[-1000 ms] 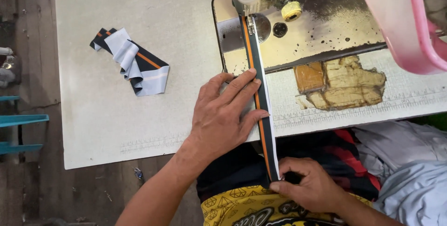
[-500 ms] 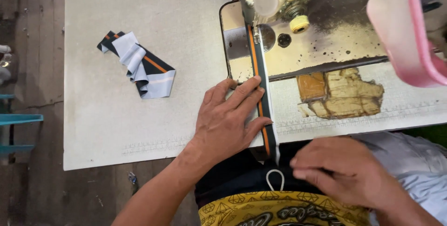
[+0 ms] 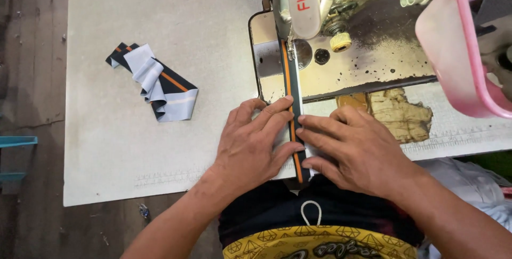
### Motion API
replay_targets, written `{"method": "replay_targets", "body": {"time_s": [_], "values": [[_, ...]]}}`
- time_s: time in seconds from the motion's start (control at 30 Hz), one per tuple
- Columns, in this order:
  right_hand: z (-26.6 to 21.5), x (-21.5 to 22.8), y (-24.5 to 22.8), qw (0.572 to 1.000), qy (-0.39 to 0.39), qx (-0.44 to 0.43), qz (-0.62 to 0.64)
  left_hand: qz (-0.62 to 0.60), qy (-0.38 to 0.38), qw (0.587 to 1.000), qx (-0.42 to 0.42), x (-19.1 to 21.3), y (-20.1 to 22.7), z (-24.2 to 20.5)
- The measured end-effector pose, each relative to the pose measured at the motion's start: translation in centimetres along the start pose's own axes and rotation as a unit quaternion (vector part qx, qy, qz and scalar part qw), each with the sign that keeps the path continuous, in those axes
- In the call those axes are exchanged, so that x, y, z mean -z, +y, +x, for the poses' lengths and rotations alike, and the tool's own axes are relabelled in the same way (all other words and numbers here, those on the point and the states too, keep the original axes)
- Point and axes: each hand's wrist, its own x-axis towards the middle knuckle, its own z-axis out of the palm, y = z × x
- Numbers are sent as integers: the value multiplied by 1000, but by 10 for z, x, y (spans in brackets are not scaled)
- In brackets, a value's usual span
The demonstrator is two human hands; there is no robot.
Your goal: The person is using an industrial sewing machine to sew along the edges of fabric strips, carefully aligning the material with their hands as it feeds through the machine.
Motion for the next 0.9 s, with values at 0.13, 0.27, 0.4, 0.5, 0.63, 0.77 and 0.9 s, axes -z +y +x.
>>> {"method": "replay_targets", "body": {"time_s": [0.13,0.27,0.4,0.5,0.63,0.77,0.9], "values": [[5,4,-2,1000,-6,1,-13,-7,8,1000,-16,9,-11,18],[6,4,0,1000,-8,8,-10,38,-11,999,-28,3,-15,24],[7,5,3,1000,-1,19,-4,86,18,995,-53,1,-13,25],[10,4,7,1000,5,27,-2,101,20,993,-52,3,-13,28],[17,4,15,1000,4,21,-12,119,-5,992,-46,-1,-23,38],[23,4,20,999,12,29,-34,117,7,991,-57,-3,-34,48],[33,4,34,997,-2,35,-62,128,-8,991,-50,-6,-47,60]]}}
